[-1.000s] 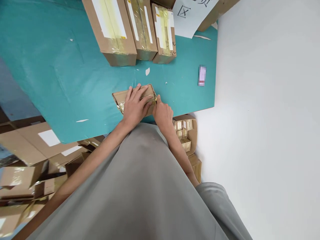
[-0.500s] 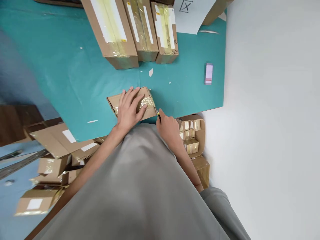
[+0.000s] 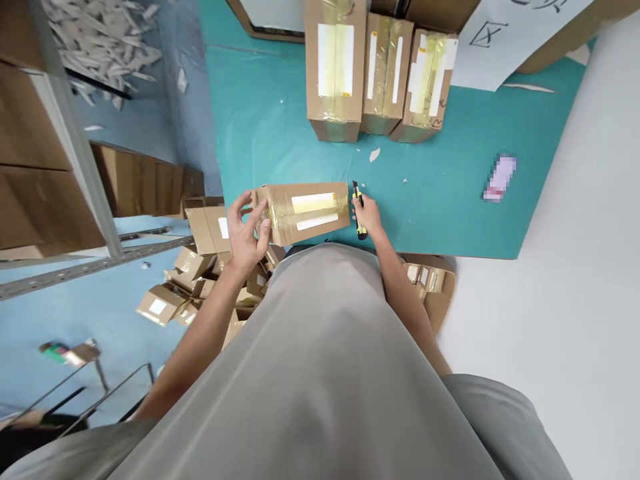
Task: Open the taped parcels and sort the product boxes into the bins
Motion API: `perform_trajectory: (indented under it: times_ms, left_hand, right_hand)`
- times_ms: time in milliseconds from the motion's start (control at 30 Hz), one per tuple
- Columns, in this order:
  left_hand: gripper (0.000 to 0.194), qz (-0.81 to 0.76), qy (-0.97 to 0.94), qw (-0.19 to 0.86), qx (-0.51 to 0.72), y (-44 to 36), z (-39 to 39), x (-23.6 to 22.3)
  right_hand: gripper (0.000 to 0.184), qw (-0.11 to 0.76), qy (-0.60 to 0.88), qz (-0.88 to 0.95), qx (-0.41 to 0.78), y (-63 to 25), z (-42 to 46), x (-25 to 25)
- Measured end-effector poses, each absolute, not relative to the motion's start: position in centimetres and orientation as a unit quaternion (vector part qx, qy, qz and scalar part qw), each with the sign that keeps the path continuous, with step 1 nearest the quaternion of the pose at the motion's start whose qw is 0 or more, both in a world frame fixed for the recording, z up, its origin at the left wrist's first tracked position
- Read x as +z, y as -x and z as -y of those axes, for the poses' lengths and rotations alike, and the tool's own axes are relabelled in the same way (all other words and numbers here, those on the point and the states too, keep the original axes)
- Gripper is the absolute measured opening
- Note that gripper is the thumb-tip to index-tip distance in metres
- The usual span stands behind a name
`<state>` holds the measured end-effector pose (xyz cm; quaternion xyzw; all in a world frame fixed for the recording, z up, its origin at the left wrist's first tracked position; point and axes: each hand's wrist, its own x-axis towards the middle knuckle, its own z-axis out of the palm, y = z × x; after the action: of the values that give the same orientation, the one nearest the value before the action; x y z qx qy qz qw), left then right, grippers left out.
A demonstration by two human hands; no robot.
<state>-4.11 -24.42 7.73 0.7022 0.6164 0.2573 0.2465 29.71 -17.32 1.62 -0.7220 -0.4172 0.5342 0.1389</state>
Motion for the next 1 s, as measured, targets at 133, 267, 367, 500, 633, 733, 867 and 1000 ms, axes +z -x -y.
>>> perform_trajectory:
  times_ms: [133,267,367,500,633,733,867,1000]
  left_hand:
    - [0.054,-0.655,-0.665,0.242,0.263,2.2,25.6,9.4]
    - [0.054,-0.652,-0.657,0.281,0.255,0.1,24.8,10.1]
    - [0.056,-0.621,-0.654,0.343,0.263,-1.0,23.5,9.2]
    - [0.055,-0.575,-0.662,0.427,0.22,-2.6,21.9,6.9]
    - [0.056,-0.539,-0.679,0.466,0.174,-4.2,20.9,5.2]
    - [0.062,-0.55,-0.676,0.46,0.17,-5.0,20.4,4.8]
    - [0.065,-0.537,-0.67,0.473,0.198,-5.0,19.8,4.6]
    - [0.055,-0.516,-0.661,0.503,0.208,-4.6,19.6,4.1]
  right_hand:
    - [0.036,0.101,0.714,0.49,0.49,-28.6,17.0,2.6]
    - [0.036,0.043,0.741,0.532,0.406,-30.8,17.8,5.4]
    - [0.038,0.013,0.769,0.538,0.345,-33.3,18.9,7.8]
    - [0.042,-0.028,0.806,0.52,0.281,-35.4,20.2,10.1]
    - [0.043,-0.064,0.82,0.503,0.265,-36.3,20.9,11.0]
    - [0.047,-0.066,0.816,0.513,0.256,-36.5,21.2,11.8]
    - [0.055,-0.028,0.792,0.573,0.207,-35.1,21.1,14.0]
    - [0.053,-0.097,0.69,0.672,0.251,-31.4,19.9,15.9]
